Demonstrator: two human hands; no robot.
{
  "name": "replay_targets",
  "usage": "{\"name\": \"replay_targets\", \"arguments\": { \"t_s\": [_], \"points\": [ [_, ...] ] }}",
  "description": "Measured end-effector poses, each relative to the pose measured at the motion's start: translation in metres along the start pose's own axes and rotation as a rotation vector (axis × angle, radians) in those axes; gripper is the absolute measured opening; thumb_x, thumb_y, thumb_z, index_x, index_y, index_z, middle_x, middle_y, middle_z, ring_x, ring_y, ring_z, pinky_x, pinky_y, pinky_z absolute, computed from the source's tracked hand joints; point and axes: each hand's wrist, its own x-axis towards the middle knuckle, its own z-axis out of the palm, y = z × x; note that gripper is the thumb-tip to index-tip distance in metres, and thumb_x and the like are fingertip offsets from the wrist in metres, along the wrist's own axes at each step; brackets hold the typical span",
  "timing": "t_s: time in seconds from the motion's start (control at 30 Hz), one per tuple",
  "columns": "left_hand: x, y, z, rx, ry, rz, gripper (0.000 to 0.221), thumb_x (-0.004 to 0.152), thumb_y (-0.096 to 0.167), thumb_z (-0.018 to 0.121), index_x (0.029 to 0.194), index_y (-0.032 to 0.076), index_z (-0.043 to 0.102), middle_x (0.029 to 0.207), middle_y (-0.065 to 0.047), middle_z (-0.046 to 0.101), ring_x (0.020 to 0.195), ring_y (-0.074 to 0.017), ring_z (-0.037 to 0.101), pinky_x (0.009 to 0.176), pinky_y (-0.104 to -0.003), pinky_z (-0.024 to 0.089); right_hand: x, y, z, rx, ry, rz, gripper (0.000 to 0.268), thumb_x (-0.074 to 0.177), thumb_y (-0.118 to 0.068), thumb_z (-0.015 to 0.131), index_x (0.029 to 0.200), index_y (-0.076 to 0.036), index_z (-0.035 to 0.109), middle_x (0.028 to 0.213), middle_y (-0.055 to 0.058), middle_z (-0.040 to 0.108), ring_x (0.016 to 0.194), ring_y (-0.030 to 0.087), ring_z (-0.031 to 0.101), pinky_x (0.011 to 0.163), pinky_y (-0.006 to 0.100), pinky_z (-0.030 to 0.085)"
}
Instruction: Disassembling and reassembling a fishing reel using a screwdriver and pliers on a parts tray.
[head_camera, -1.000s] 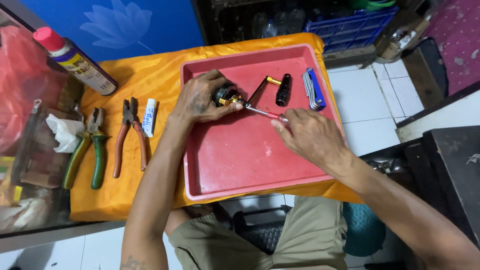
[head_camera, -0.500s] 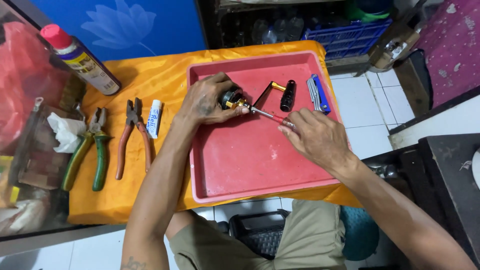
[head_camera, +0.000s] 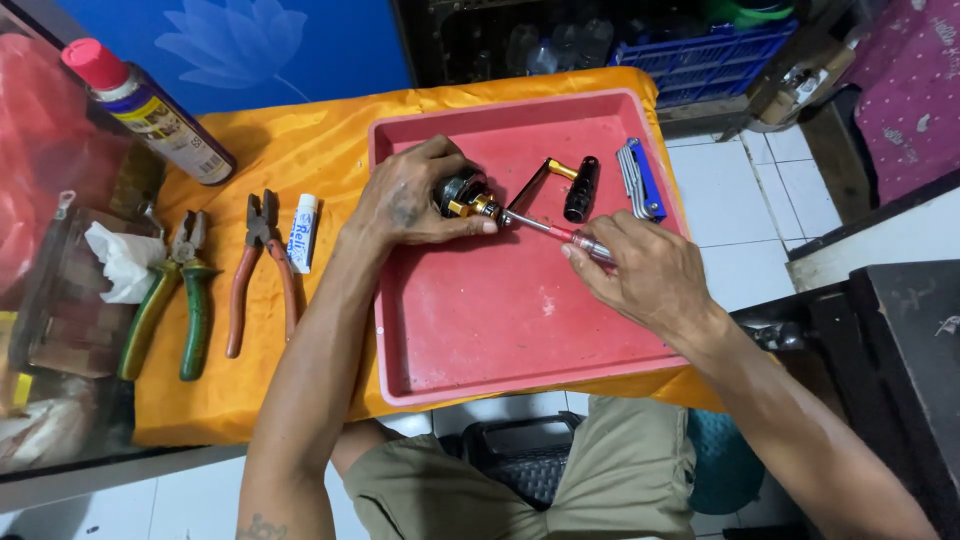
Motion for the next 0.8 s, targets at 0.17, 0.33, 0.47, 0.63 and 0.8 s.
{"name": "replay_targets", "arguments": {
  "t_s": [0.17,0.33,0.47,0.63,0.8],
  "points": [
    [0.002,0.010,-0.009,-0.005,-0.048,0.002,0.070,0.059,0.062,0.094,0.105,0.013,0.077,0.104,-0.009,0.067,0.093,-0.0368,0.071,0.081,-0.049,0.060,-0.003,-0.006,-0.010,0.028,-0.017,-0.003,0.020,0.097,-0.041,0.066,0.102,-0.022,0.069,0.080,0.000,0.058,0.069,0.025,0.071,0.062,0.036,0.060],
    [0.000,0.006,-0.005,0.014,-0.034,0.008,0.068,0.059,0.057,0.096,0.104,0.010,0.077,0.104,-0.010,0.067,0.092,-0.0372,0.071,0.079,-0.049,0.060,-0.005,-0.008,-0.007,0.053,-0.014,0.017,0.022,0.097,-0.043,0.066,0.105,-0.023,0.069,0.083,-0.001,0.057,0.068,0.024,0.072,0.062,0.036,0.060],
    [0.000,0.004,-0.006,0.004,-0.046,0.008,0.065,0.060,0.052,0.095,0.106,0.010,0.076,0.106,-0.010,0.067,0.095,-0.0373,0.070,0.081,-0.049,0.060,-0.005,-0.008,-0.006,0.085,-0.023,0.041,0.021,0.095,-0.040,0.069,0.104,-0.021,0.069,0.083,0.000,0.057,0.070,0.027,0.072,0.062,0.038,0.060],
    [0.000,0.003,-0.005,0.015,-0.047,0.000,0.067,0.058,0.053,0.095,0.107,0.011,0.076,0.106,-0.008,0.067,0.097,-0.0369,0.070,0.082,-0.050,0.060,-0.006,-0.007,-0.005,0.112,0.002,0.062,0.020,0.094,-0.039,0.072,0.105,-0.022,0.070,0.082,0.000,0.057,0.071,0.026,0.072,0.062,0.037,0.060],
    [0.000,0.003,-0.003,0.017,-0.040,-0.010,0.068,0.058,0.059,0.095,0.105,0.012,0.076,0.106,-0.007,0.068,0.097,-0.0357,0.070,0.082,-0.049,0.060,-0.004,-0.007,-0.003,0.155,-0.003,0.082,0.021,0.092,-0.037,0.075,0.104,-0.021,0.071,0.082,0.001,0.058,0.073,0.028,0.072,0.062,0.038,0.059]
  ]
}}
